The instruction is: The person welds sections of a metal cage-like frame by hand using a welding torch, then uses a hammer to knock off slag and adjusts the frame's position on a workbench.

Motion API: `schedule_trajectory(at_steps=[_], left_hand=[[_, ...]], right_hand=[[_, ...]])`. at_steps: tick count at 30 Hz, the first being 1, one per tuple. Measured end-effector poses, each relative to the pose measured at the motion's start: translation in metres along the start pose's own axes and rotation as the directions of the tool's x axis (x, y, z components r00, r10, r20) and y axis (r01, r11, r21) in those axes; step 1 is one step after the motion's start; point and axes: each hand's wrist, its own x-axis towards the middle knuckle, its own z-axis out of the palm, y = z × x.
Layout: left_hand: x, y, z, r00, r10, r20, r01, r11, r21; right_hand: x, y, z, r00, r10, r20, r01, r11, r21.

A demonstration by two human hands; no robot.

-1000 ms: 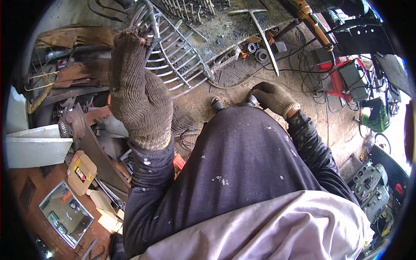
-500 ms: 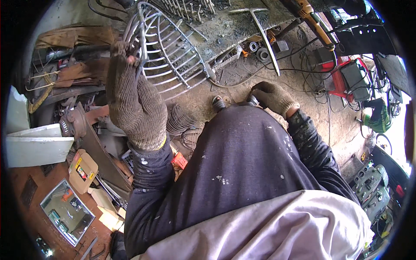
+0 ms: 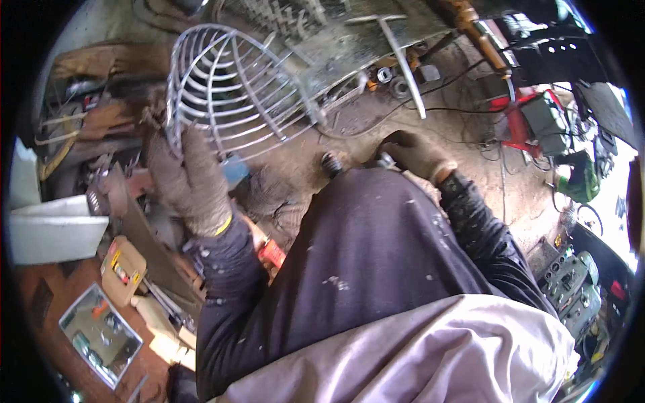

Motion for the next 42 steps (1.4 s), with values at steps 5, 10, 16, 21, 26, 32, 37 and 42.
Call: schedule_trajectory(at_steps=[5,10,16,21,26,32,37,42], left_hand=[[0.003,-0.023,0.0,0.984,0.119,0.133,-0.124,0.992,0.027],[0.014,-0.034,-0.006,0.894,0.424,0.143,-0.447,0.86,0.245],[0.011,-0.012,-0.004,0.982,-0.03,0.186,0.055,0.99,-0.131],[0.041,0.01,-0.01,0.912,-0.289,0.292,0.358,0.908,-0.219],[0.05,0.032,0.006,0.792,-0.518,0.323,0.607,0.727,-0.322],[0.039,0.052,0.006,0.778,-0.568,0.268,0.629,0.698,-0.343],[0.012,0.055,0.009,0.79,-0.609,0.074,0.567,0.679,-0.467],[0.004,0.069,0.018,0.795,-0.606,-0.025,0.527,0.711,-0.465]], right_hand=[[-0.013,-0.006,-0.018,0.997,-0.003,-0.075,-0.002,0.998,-0.058],[-0.042,-0.029,-0.075,0.98,-0.064,-0.187,0.079,0.994,0.073],[-0.08,-0.007,-0.193,0.707,-0.248,-0.663,0.326,0.945,-0.005],[0.006,0.144,-0.343,0.46,-0.458,-0.761,-0.039,0.845,-0.533],[0.045,0.164,-0.4,0.288,0.198,-0.937,-0.128,0.977,0.168],[0.106,0.174,-0.431,-0.075,0.364,-0.928,-0.171,0.912,0.372],[0.115,0.174,-0.439,-0.099,0.344,-0.934,-0.14,0.924,0.355],[0.103,0.172,-0.448,-0.125,0.304,-0.945,-0.098,0.944,0.316]])
